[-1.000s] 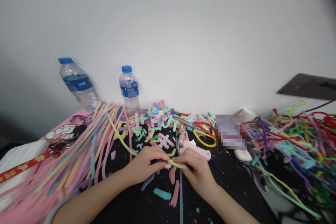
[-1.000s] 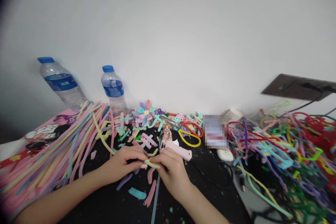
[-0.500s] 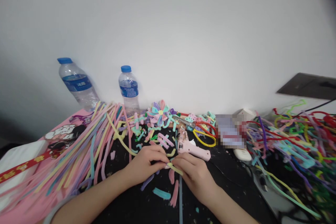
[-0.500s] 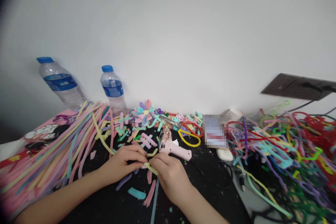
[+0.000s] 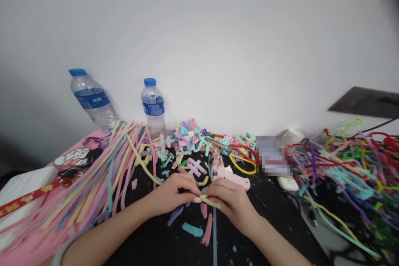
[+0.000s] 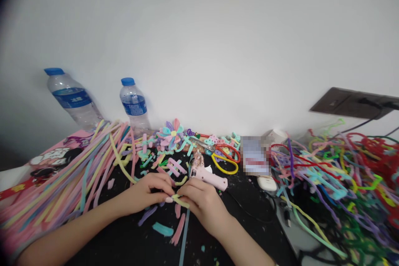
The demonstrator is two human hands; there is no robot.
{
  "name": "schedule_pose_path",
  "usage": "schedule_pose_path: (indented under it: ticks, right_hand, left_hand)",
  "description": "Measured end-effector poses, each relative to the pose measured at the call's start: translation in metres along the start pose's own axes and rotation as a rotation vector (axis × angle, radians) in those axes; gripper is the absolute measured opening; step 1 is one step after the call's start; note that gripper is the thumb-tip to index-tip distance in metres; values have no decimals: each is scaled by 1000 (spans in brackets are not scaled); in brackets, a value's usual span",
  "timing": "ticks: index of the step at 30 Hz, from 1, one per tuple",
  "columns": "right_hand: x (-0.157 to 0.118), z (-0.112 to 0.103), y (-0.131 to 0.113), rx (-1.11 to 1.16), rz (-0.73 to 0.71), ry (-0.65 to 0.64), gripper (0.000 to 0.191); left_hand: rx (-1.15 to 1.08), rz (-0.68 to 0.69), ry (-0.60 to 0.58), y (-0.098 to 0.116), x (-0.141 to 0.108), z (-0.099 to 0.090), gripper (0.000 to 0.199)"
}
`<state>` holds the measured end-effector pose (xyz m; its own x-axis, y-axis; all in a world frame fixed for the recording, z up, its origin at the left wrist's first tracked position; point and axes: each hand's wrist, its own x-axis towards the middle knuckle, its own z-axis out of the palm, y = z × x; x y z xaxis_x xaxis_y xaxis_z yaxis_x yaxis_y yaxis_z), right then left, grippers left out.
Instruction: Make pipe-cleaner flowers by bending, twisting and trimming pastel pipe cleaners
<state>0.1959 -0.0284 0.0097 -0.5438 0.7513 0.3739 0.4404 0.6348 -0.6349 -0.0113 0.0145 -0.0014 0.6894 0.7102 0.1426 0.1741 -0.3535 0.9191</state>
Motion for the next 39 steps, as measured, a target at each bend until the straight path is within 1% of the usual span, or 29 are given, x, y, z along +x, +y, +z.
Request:
schedule_pose_path:
  ticks: [5, 14, 19, 22, 25, 28, 30, 33, 35, 37, 39]
  right_hand:
    - [0, 1, -1, -23, -15, -8, 17]
    - [-1, 6, -2, -89, -19, -23, 21]
    - [0, 6, -9, -105, 82, -58, 23]
    - [0, 8, -12, -82, 128, -49, 25]
    - [-1, 13, -12, 11, 187, -30, 25]
    - [-1, 20, -9, 157, 284, 18, 29]
    - [0, 22, -6, 261, 366, 87, 30]
    - [3, 20, -3, 421, 442, 194, 29]
    - [5, 18, -3, 480, 450, 247, 27]
    - [5, 18, -5, 454, 433, 268, 21]
    - [4, 21, -6, 373, 410, 230, 12]
  left_hand:
    - [-51, 3, -44, -1, -1, -1, 10]
    - [21, 33, -31, -4, -3, 4, 7]
    - [114, 57, 7, -1, -3, 6, 9]
    - [189, 93, 41, 4, -4, 9, 13]
    - [314, 162, 96, 8, -6, 13, 21]
    - [406, 218, 148, 9, -8, 15, 23]
    - [364, 184, 186, 8, -7, 16, 19]
    - [178, 38, 269, 6, -3, 15, 11]
    - [24, -68, 331, 5, -1, 14, 10]
    - [-126, -158, 357, 3, 0, 14, 15]
    - [-258, -209, 327, 2, 0, 15, 19]
